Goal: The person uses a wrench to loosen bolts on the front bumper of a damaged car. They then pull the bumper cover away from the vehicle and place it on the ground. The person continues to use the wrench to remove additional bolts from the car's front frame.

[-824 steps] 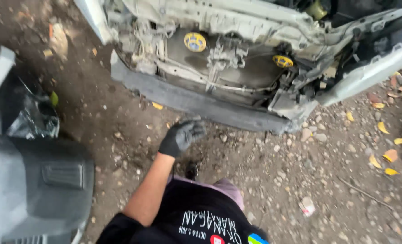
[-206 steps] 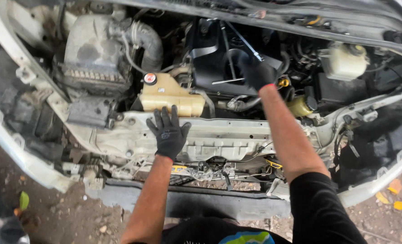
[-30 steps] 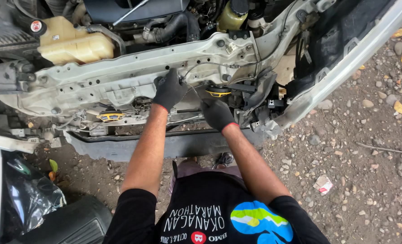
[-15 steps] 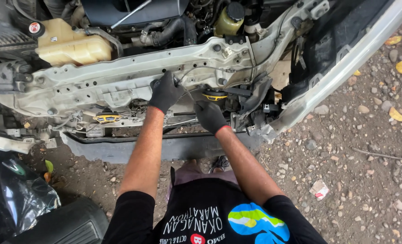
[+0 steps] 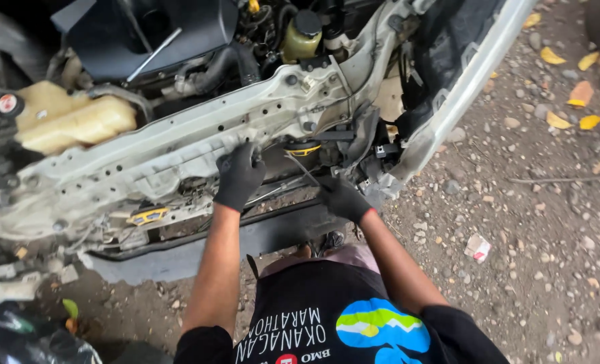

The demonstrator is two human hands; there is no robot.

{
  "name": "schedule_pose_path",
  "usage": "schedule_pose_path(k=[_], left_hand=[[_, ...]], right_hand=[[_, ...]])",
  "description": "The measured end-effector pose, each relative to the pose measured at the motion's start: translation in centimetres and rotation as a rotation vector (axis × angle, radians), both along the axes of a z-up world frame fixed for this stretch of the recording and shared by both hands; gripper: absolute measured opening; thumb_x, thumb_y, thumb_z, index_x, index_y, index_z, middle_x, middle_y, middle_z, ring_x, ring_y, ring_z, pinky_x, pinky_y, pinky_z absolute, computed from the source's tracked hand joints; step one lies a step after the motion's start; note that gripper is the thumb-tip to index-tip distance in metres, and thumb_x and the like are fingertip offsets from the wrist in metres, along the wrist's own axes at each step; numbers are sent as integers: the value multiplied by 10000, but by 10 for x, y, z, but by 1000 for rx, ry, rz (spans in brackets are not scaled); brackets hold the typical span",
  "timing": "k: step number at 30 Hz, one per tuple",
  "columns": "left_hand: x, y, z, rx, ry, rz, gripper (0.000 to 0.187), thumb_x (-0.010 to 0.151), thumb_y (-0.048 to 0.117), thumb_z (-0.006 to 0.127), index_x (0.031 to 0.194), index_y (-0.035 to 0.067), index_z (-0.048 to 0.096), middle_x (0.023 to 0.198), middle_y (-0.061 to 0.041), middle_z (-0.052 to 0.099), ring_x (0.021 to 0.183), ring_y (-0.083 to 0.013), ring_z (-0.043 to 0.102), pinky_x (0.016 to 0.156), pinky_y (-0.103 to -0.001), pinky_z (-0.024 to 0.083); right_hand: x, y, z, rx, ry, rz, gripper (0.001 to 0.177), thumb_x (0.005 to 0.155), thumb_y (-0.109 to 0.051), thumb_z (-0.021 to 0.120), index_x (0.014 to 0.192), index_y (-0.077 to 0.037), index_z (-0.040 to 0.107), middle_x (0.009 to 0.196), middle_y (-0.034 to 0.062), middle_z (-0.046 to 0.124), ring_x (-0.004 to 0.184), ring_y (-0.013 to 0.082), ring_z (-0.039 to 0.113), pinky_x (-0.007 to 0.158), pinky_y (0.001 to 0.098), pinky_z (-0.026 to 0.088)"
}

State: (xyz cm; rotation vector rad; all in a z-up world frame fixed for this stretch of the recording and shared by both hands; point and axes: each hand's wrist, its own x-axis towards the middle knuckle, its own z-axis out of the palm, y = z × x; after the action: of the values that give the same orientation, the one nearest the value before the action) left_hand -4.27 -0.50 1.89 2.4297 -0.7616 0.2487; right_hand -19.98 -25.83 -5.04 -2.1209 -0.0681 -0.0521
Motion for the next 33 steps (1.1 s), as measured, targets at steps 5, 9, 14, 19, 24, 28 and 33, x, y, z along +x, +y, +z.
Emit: schedule_pose_path(k=[5,9,14,19,24,28,33], left_hand=[[8,-38,55,156,-209,80,405,780,326,774,1084,76,676,975,-146,692,937,-378,648,829,-561,446],[42,-86,36,-123,-219,-251,365,926,250,742,1235,72,661,1124,-135,673,1084,-346,609,994,-517,455],[71,-151,17,340,-297,-307,236,796,206,724,1022,140,720,1042,-89,699,1076,-365,601,884,-528,447],[89,-160,-1,598,-313,-328,74,927,203,703,984,166,732,1083,-116,690,1101,-377,595,962,-508,457],[73,-164,33,569,-281,-323,306,681,253,743,951,113,709,995,-135,690,1001,-395,619,840,-524,442],[81,-158,8,549,-268,-304,149,840,145,725,985,150,691,1020,-104,684,1006,-351,638,912,-498,438],[70,-160,22,453,-224,-341,235,770,188,728,972,96,650,912,-155,665,849,-351,654,888,-517,409]], right_hand=[[-19,-2,77,350,538,-382,557,939,-154,604,1485,-210,507,773,99,716,539,170,646,523,352,529],[2,-3,130,222,478,-421,536,963,-193,584,1495,-233,533,801,142,749,568,195,691,582,346,575],[10,-19,70,45,77,-336,522,923,-151,615,1444,-167,596,1082,175,753,883,327,748,775,403,584],[28,-23,98,73,151,-386,380,1017,-239,618,1395,-201,647,1156,183,721,1044,390,699,812,442,568],[34,-27,102,20,130,-351,381,994,-267,611,1352,-143,649,1111,219,714,1015,410,693,819,465,548],[42,-25,102,-5,35,-303,376,1000,-228,594,1347,-89,631,1112,236,712,989,434,686,797,475,541],[49,-13,91,-59,85,-349,395,962,-175,555,1339,-113,654,1009,224,732,942,424,698,783,500,541]])
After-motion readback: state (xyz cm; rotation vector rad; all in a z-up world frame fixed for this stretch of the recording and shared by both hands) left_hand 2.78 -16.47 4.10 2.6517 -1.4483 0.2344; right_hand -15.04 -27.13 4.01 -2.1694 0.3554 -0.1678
